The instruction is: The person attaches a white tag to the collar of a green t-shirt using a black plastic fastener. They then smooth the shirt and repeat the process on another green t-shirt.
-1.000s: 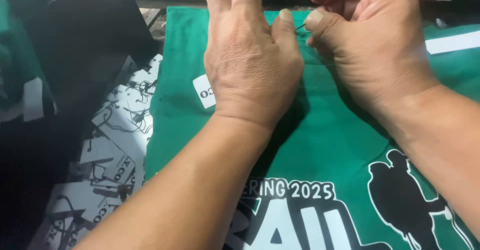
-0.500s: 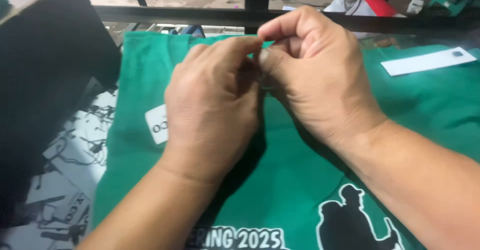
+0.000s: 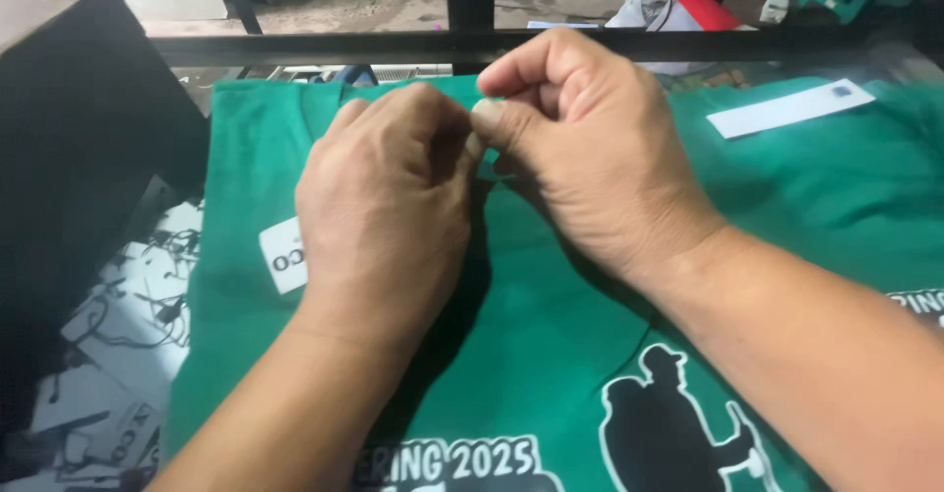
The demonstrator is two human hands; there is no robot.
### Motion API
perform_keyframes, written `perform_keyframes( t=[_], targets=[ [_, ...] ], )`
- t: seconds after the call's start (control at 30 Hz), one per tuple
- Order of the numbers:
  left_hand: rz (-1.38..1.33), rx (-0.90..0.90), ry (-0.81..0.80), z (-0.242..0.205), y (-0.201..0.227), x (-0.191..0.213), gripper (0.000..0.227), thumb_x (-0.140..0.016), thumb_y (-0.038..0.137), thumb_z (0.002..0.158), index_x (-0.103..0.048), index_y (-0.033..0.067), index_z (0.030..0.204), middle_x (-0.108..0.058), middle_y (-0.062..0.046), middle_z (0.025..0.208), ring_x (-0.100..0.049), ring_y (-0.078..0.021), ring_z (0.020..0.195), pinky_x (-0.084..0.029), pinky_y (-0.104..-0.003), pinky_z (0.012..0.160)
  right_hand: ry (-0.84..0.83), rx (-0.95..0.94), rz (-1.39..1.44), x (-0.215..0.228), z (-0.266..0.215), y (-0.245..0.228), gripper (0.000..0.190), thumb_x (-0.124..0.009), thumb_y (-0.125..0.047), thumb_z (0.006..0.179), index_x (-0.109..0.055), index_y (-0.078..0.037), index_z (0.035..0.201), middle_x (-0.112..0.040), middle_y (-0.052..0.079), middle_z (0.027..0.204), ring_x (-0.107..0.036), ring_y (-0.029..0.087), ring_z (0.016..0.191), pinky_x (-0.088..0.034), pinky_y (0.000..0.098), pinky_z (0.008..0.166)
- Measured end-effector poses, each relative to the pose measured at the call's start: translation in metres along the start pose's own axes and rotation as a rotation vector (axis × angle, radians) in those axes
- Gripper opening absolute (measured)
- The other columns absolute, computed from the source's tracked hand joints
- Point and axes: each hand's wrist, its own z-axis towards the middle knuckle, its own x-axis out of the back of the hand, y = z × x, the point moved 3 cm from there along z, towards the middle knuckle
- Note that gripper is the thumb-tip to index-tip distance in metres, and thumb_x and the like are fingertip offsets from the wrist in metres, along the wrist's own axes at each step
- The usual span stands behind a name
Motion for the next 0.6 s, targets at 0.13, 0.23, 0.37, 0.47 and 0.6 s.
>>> perform_keyframes(
  t=[0.13,0.23,0.37,0.47,0.6],
  targets=[
    [-0.028,-0.045,0.091,0.0002,0.0,-0.0003,0.019,-0.073,0.025,0.091,-0.059,0.0169,0.082,-0.067,-0.001,0.075,-0.057,-0.034,0.074,-0.04,-0.049,0.061,0.015,-0.019,-0.021,-0.0009,0.0008,-0.0015,0.013,-0.079,-0.014,0.092,-0.069,-0.013,0.099,-0.07,-0.002,0.074,-0.057,0.002,0.061,-0.049,0.0179,0.052],
    [-0.043,-0.026,0.091,-0.0012,0.0003,-0.0011,0.019,-0.068,0.026,0.092,-0.056,0.0168,0.081,-0.067,-0.002,0.076,-0.056,-0.0355,0.074,-0.038,-0.051,0.061,0.002,-0.035,-0.003,-0.0023,0.0001,-0.0005,0.013,-0.076,-0.011,0.093,-0.068,-0.011,0.103,-0.07,-0.001,0.08,-0.061,0.003,0.066,-0.052,0.0186,0.054],
    [-0.042,-0.002,0.091,-0.0008,0.0007,-0.0001,0.019,-0.068,0.029,0.093,-0.058,0.0169,0.082,-0.064,-0.001,0.078,-0.056,-0.0336,0.078,-0.039,-0.05,0.062,0.016,-0.072,-0.006,-0.0054,-0.0017,-0.0076,0.015,-0.071,-0.005,0.094,-0.067,-0.009,0.108,-0.071,0.003,0.082,-0.064,0.006,0.066,-0.054,0.019,0.056],
    [-0.097,-0.018,0.139,-0.0018,-0.0001,0.0023,0.019,-0.071,0.021,0.092,-0.057,0.0133,0.082,-0.059,-0.004,0.079,-0.052,-0.0329,0.075,-0.039,-0.048,0.064,0.075,-0.127,0.06,-0.0076,-0.0009,-0.0058,0.019,-0.073,-0.007,0.091,-0.065,-0.009,0.109,-0.069,0.005,0.079,-0.066,0.008,0.064,-0.06,0.0193,0.06],
    [-0.094,-0.022,0.205,0.0,-0.0021,0.0058,0.013,-0.071,0.017,0.089,-0.061,0.0128,0.084,-0.059,-0.007,0.087,-0.052,-0.0344,0.083,-0.044,-0.045,0.071,0.104,-0.035,-0.05,-0.0029,-0.0007,0.0001,0.017,-0.071,-0.008,0.093,-0.064,-0.011,0.108,-0.07,0.002,0.087,-0.068,0.007,0.07,-0.055,0.0185,0.055]
  ],
)
